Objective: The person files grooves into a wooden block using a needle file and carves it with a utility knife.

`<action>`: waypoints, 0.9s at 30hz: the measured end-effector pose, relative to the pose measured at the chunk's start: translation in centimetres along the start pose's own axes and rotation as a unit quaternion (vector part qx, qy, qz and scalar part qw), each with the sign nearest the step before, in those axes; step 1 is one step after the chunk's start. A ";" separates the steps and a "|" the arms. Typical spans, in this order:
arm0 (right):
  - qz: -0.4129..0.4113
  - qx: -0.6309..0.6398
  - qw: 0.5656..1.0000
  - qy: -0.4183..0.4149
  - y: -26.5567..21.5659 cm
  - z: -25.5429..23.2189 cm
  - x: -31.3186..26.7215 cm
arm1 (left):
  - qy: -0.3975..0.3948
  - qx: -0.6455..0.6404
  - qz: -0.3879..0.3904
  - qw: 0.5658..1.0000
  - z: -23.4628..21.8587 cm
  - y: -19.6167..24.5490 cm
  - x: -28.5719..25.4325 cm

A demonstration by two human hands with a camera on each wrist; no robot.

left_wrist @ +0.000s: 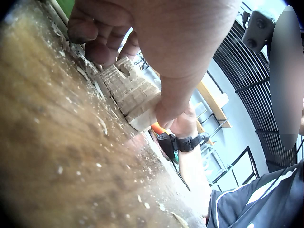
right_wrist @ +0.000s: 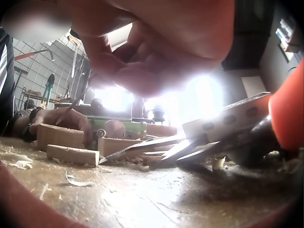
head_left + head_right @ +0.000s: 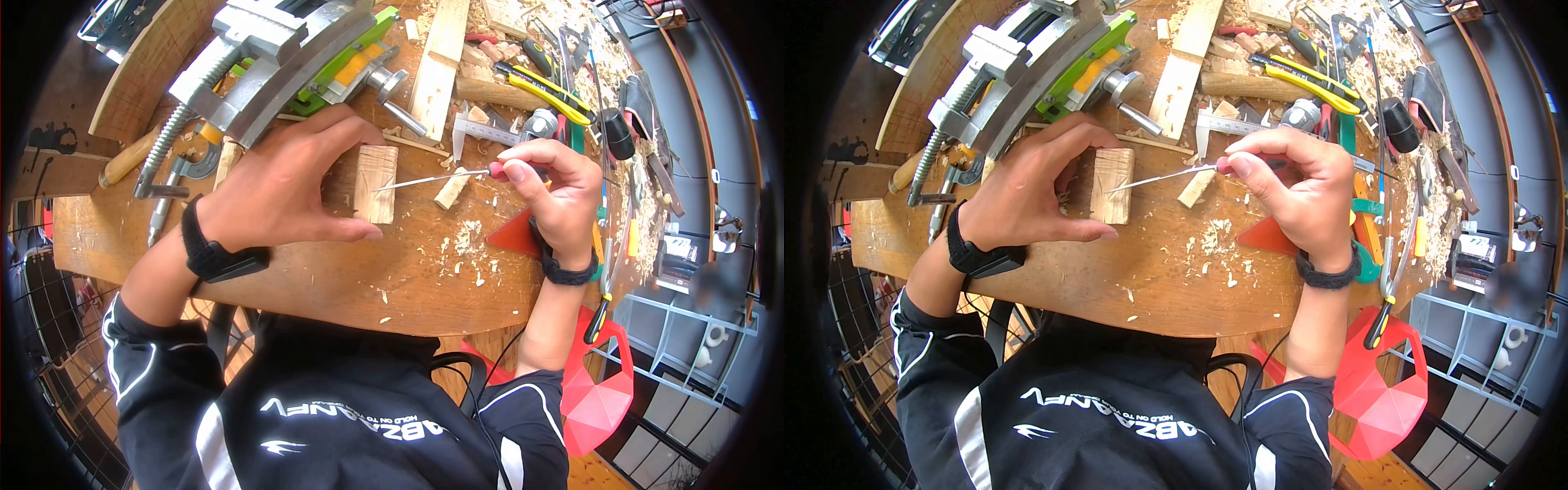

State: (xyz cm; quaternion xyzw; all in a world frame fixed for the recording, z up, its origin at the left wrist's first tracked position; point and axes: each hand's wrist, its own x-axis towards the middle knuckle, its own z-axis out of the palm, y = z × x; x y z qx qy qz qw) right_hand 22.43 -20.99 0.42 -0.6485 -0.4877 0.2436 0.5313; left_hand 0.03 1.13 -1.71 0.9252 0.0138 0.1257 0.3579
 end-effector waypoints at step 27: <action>0.000 0.007 1.000 0.008 0.2 -0.1 0.0 | 0.001 -0.006 -0.002 1.000 0.0 0.1 0.0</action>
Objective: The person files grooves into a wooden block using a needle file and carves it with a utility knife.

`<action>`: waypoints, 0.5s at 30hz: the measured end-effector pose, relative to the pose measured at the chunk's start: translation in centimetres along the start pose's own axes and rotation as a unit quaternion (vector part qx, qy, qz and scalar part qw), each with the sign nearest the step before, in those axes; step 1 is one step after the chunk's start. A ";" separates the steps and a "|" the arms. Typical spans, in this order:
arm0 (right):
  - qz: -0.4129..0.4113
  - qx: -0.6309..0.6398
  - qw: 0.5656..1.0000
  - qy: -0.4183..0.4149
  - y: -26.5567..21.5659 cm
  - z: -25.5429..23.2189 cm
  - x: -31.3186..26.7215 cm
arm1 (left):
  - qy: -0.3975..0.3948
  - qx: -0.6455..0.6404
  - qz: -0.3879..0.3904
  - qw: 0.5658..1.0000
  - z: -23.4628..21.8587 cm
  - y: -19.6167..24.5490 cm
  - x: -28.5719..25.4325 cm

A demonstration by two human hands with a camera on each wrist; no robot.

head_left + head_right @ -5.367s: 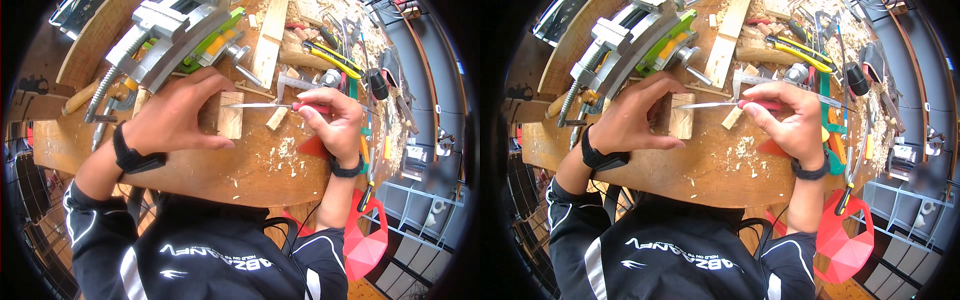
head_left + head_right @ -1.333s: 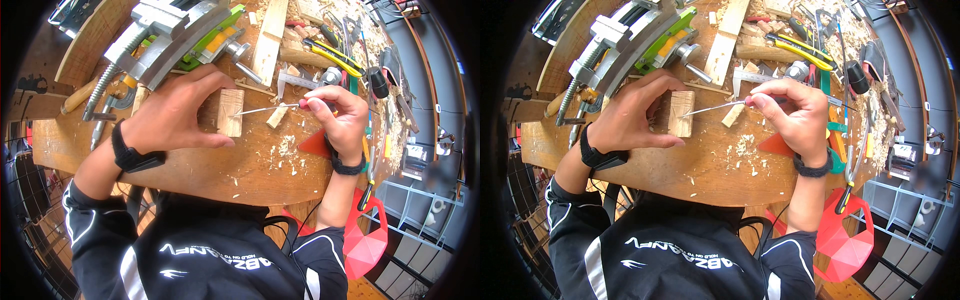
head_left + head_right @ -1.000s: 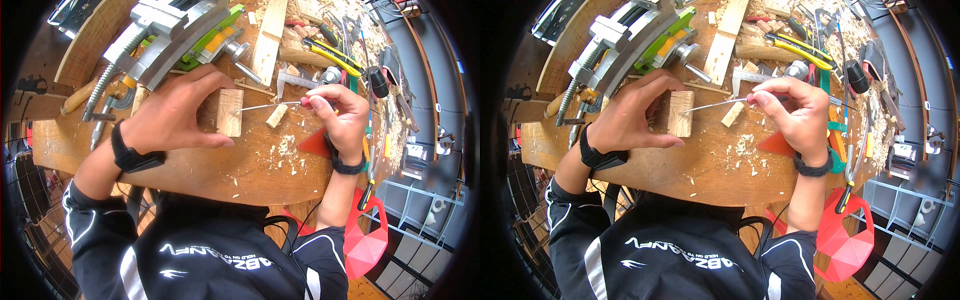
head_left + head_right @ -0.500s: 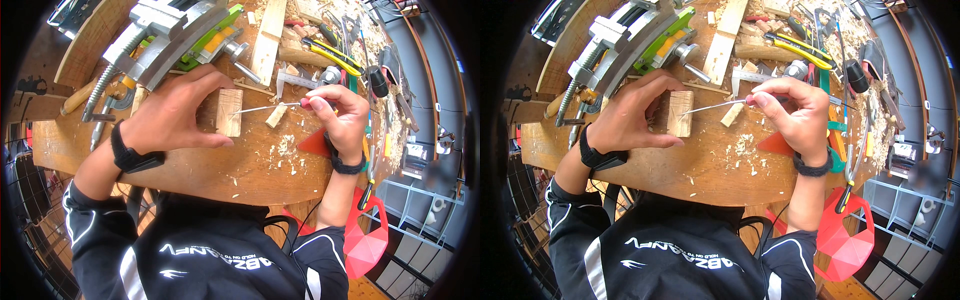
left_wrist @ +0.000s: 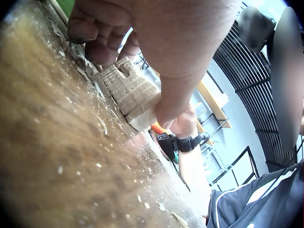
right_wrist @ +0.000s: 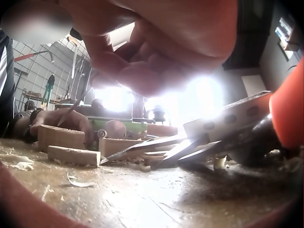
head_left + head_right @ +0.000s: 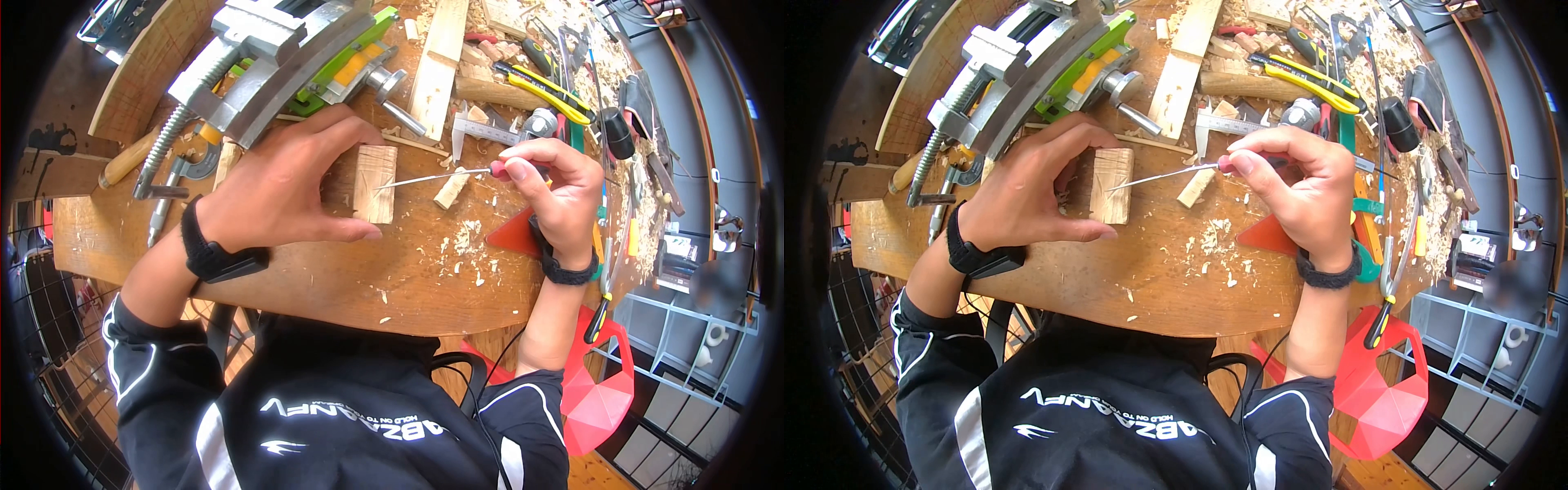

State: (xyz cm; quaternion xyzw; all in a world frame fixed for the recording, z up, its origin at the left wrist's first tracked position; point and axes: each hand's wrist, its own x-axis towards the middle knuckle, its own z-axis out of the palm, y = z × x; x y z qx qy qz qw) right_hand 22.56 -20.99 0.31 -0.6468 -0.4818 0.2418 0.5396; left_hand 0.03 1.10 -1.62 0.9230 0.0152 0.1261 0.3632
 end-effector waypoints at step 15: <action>-0.001 -0.029 1.000 0.005 -0.1 0.1 0.0 | 0.002 0.000 0.000 1.000 0.0 0.0 0.0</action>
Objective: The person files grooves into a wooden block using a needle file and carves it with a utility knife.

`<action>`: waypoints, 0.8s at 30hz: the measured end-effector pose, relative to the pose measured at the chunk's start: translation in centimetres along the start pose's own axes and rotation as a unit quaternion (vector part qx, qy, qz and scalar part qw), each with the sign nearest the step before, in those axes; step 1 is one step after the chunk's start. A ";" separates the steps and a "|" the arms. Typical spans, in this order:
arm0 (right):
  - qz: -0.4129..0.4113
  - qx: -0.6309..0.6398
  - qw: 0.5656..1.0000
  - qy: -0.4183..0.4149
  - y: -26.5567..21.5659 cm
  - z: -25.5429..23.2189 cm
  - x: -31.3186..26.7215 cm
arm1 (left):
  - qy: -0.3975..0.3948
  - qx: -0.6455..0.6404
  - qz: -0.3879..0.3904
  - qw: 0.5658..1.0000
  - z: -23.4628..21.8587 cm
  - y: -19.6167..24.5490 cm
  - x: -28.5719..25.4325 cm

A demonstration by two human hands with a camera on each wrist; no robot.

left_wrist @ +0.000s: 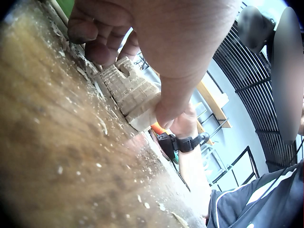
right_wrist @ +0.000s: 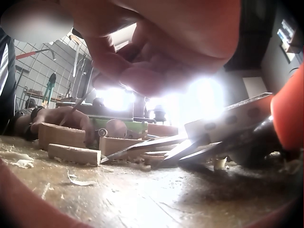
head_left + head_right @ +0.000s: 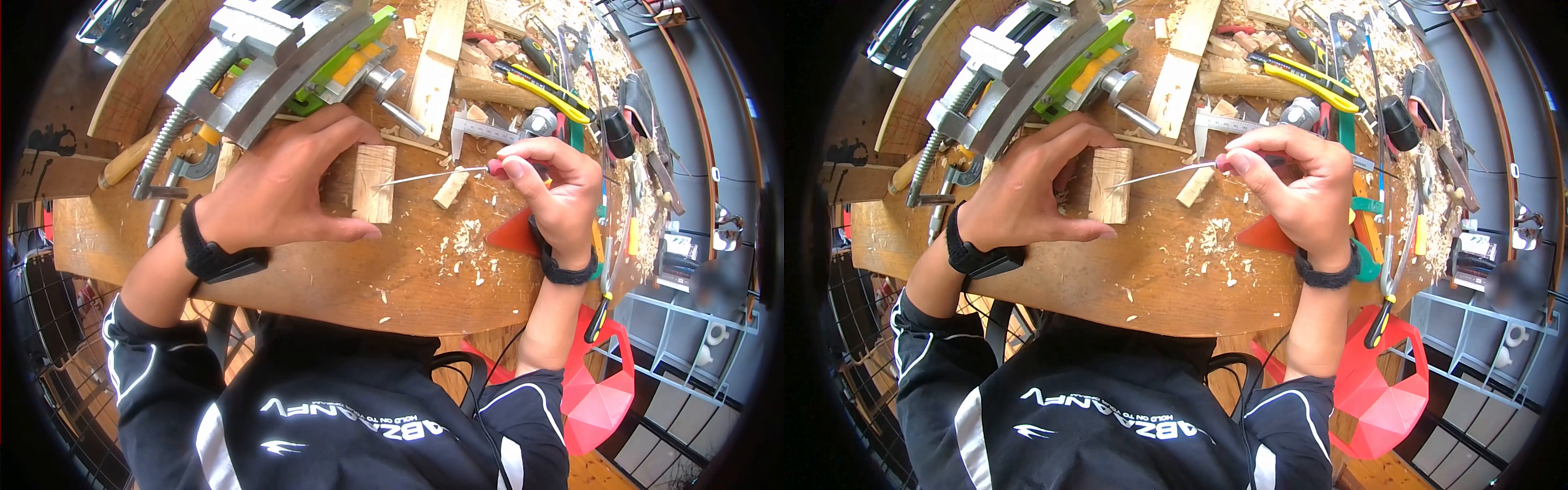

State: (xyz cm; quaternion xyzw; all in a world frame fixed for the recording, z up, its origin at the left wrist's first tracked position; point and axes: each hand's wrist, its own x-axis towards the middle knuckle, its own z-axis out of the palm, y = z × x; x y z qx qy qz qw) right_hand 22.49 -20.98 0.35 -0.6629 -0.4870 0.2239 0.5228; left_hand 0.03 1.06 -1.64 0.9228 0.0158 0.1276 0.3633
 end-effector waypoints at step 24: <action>0.000 0.046 0.999 0.007 0.0 0.0 -0.1 | -0.004 0.002 -0.005 1.000 0.0 0.0 0.0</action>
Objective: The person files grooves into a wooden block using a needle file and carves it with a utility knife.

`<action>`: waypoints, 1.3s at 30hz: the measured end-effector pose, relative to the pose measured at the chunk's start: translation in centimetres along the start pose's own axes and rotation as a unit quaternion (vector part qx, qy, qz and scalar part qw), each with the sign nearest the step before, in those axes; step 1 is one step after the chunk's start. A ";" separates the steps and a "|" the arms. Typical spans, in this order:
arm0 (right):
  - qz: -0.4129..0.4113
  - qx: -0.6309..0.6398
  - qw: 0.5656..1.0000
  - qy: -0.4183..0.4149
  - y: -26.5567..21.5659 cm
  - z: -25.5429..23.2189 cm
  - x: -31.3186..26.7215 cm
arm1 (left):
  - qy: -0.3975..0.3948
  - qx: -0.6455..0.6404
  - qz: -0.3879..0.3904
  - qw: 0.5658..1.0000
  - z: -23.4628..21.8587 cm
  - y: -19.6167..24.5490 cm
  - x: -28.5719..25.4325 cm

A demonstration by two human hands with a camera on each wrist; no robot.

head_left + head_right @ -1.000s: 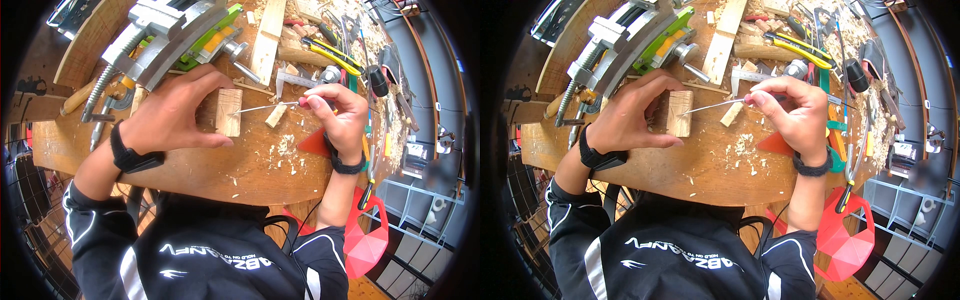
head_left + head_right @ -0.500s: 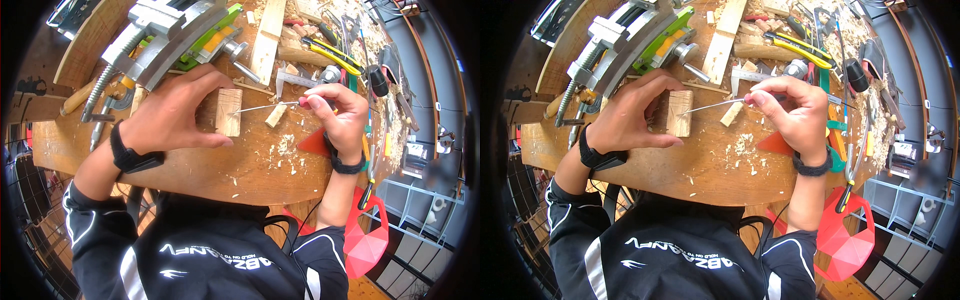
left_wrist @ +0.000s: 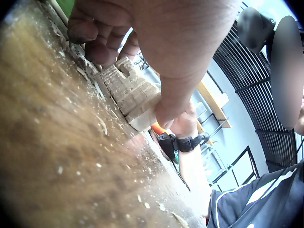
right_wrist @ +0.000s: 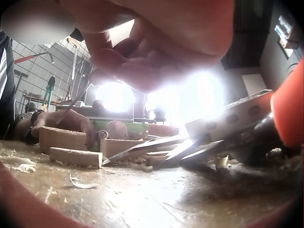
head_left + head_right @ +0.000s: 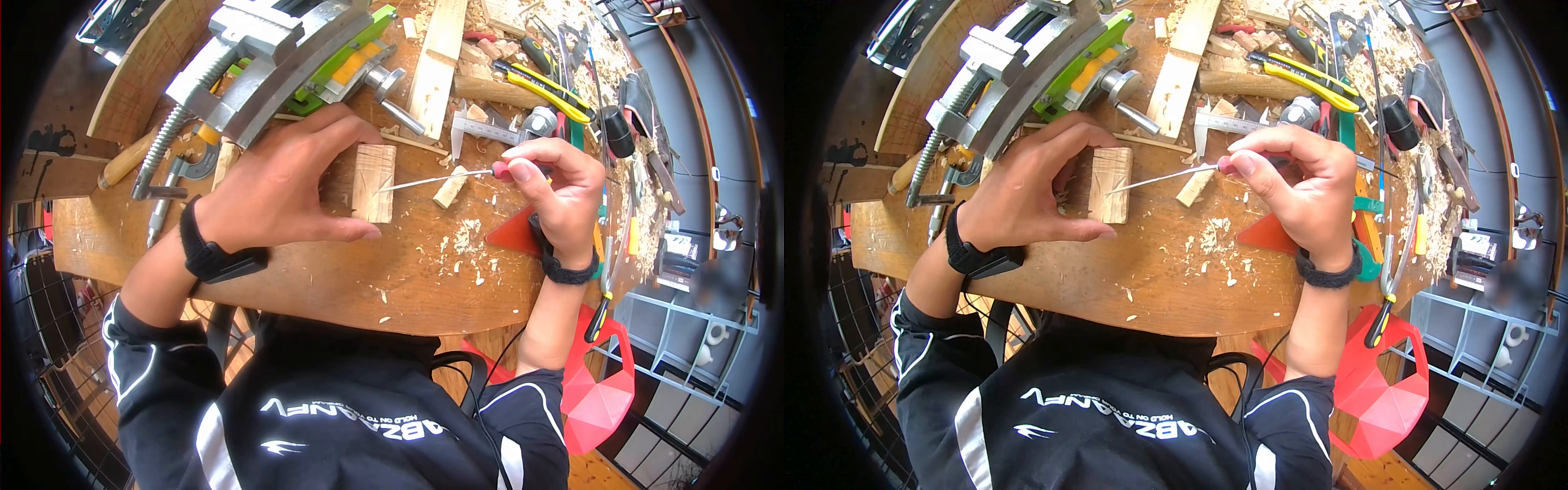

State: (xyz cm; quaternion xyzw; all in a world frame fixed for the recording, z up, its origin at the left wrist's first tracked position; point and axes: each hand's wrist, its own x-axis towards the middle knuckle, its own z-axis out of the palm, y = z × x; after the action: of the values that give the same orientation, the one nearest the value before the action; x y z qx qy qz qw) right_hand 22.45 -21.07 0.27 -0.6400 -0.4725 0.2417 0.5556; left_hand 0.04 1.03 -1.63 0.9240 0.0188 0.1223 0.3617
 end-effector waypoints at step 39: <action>-0.071 -0.039 0.996 -0.026 0.5 -1.0 0.4 | 0.002 0.011 0.006 1.000 0.0 -0.1 -0.1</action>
State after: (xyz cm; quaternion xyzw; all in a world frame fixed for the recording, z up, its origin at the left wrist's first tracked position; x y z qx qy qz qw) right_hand 23.57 -21.19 0.15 -0.6196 -0.5396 0.1996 0.5340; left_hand -0.01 1.07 -1.68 0.9278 0.0152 0.1256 0.3509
